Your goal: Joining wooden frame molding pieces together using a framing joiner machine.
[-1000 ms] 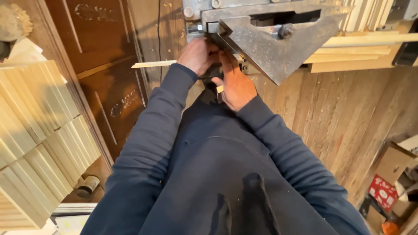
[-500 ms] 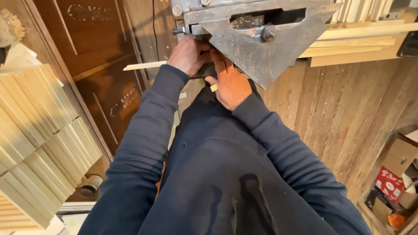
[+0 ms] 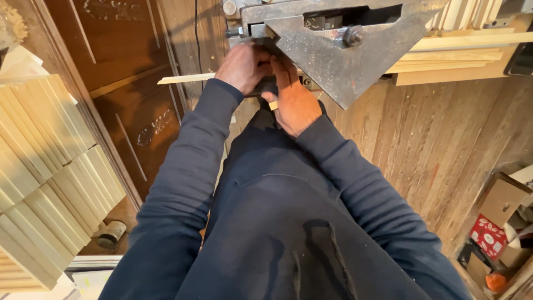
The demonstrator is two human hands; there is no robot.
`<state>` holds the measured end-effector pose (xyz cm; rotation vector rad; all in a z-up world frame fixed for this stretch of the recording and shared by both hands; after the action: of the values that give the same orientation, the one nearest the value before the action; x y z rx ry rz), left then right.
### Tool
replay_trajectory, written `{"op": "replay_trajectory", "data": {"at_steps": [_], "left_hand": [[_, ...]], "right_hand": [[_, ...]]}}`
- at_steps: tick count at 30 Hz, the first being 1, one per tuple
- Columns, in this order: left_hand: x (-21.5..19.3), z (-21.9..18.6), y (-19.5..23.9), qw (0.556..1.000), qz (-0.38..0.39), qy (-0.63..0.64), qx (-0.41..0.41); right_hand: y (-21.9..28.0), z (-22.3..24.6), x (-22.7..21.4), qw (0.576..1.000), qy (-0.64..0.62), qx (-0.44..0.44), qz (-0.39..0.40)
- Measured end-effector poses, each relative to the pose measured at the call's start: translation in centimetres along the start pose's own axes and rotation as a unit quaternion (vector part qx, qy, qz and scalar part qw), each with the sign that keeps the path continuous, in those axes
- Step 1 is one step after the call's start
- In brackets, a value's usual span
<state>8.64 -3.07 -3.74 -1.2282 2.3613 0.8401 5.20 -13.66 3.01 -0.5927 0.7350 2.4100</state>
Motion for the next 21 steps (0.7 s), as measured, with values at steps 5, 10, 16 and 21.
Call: {"op": "replay_trajectory", "data": {"at_steps": [5,10,16,21], "left_hand": [[-0.9,0.3,0.4,0.998,-0.028,0.034,-0.034],[-0.5,1.0,0.1,0.996,-0.029,0.052,-0.066],[-3.3,1.3,4.5,0.994,-0.048,0.070,-0.068],[-7.3,4.2,11.9,0.992,-0.102,0.040,-0.058]], "right_hand": [[0.1,-1.1,1.0,1.000,-0.013,0.007,0.005],[0.0,-1.6,1.8,1.000,0.014,-0.020,-0.019],[-0.3,-1.2,2.9,0.995,0.098,0.002,-0.013],[-0.5,-0.8,2.7,0.993,0.117,0.000,-0.014]]}}
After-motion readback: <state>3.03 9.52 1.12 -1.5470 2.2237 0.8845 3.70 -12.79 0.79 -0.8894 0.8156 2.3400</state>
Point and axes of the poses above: each hand's wrist, its own y-axis away from the middle knuckle, its own x-axis out of the palm, z = x × y, the point moved 10 cm from there along -y, towards the middle knuckle, and after that the axes turned 13 degrees about z, right-handed, at the moved point
